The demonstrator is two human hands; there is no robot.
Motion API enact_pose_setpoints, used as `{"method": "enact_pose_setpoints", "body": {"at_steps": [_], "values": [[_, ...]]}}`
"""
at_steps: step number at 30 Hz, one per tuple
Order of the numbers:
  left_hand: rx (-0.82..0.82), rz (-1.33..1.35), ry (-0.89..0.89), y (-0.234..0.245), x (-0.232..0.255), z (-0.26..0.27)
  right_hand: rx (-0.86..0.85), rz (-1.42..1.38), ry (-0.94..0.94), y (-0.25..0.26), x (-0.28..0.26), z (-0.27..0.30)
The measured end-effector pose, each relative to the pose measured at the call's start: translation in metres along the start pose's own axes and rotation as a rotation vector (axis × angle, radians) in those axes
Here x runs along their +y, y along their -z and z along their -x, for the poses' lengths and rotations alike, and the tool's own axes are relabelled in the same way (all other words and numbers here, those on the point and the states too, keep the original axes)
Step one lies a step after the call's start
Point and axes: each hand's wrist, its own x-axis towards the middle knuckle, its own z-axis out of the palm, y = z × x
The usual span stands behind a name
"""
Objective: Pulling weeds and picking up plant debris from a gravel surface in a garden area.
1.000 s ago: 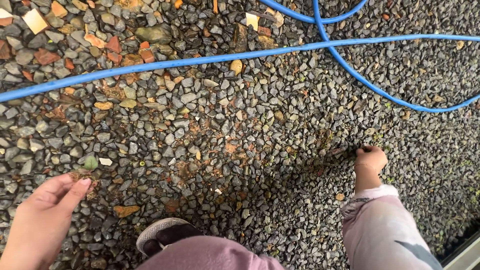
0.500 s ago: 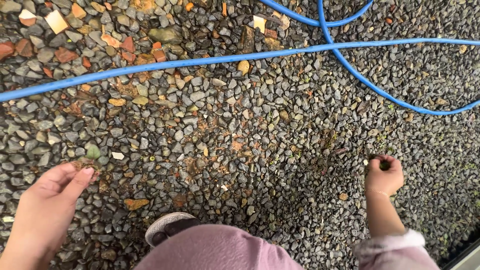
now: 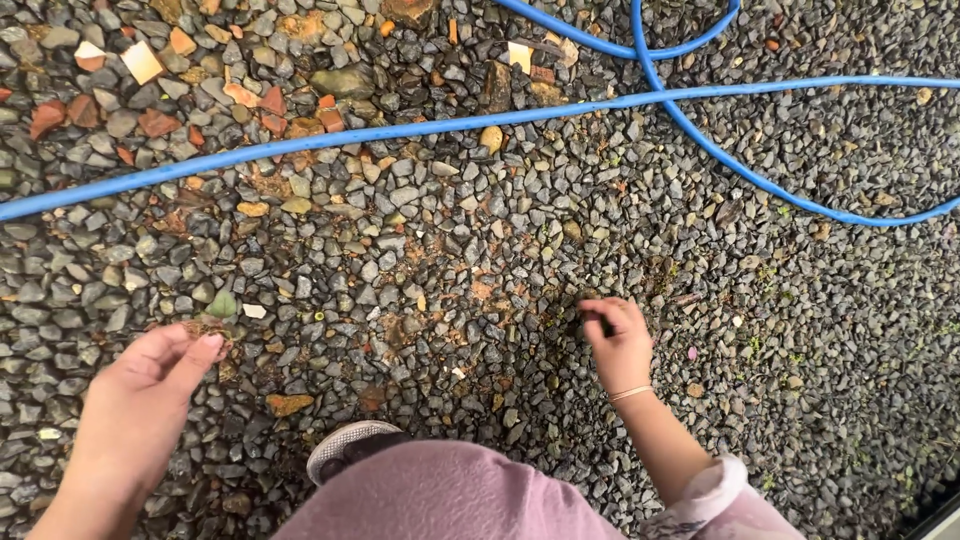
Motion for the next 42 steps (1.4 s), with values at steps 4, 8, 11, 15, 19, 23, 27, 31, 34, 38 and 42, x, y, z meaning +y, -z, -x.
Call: {"method": "enact_pose_setpoints", "body": {"at_steps": [4, 8, 11, 15, 19, 23, 27, 31, 34, 38, 42], "values": [[-0.020, 0.005, -0.002, 0.000, -0.005, -0.001, -0.109, 0.129, 0.173, -0.028, 0.003, 0.009], [-0.036, -0.042, 0.004, 0.001, -0.006, -0.001, -0.078, 0.348, 0.275, -0.040, 0.010, 0.015], [-0.045, -0.060, -0.010, 0.002, -0.008, -0.001, -0.060, 0.358, 0.350, -0.041, 0.018, 0.015], [-0.053, -0.010, -0.019, -0.001, -0.014, -0.007, -0.031, 0.358, 0.308, -0.049, 0.018, 0.019], [-0.065, -0.022, -0.033, -0.001, -0.017, -0.009, -0.008, 0.264, 0.255, -0.050, 0.009, 0.017], [-0.048, -0.002, 0.007, 0.000, -0.007, 0.000, -0.007, 0.206, 0.121, -0.038, 0.008, 0.021], [-0.045, -0.042, -0.009, 0.004, -0.002, 0.005, 0.061, 0.158, 0.127, -0.037, 0.025, 0.030], [-0.039, -0.012, 0.008, 0.006, -0.003, 0.003, 0.136, 0.108, 0.092, -0.027, 0.017, 0.036], [-0.031, 0.016, -0.016, 0.007, -0.006, 0.001, 0.154, 0.084, 0.044, -0.012, 0.007, 0.027], [-0.038, -0.003, -0.014, 0.007, -0.004, 0.003, 0.048, 0.177, 0.211, -0.012, 0.010, 0.013], [-0.043, 0.013, -0.029, 0.007, -0.008, -0.002, -0.043, 0.327, 0.310, -0.033, 0.008, 0.011]]}}
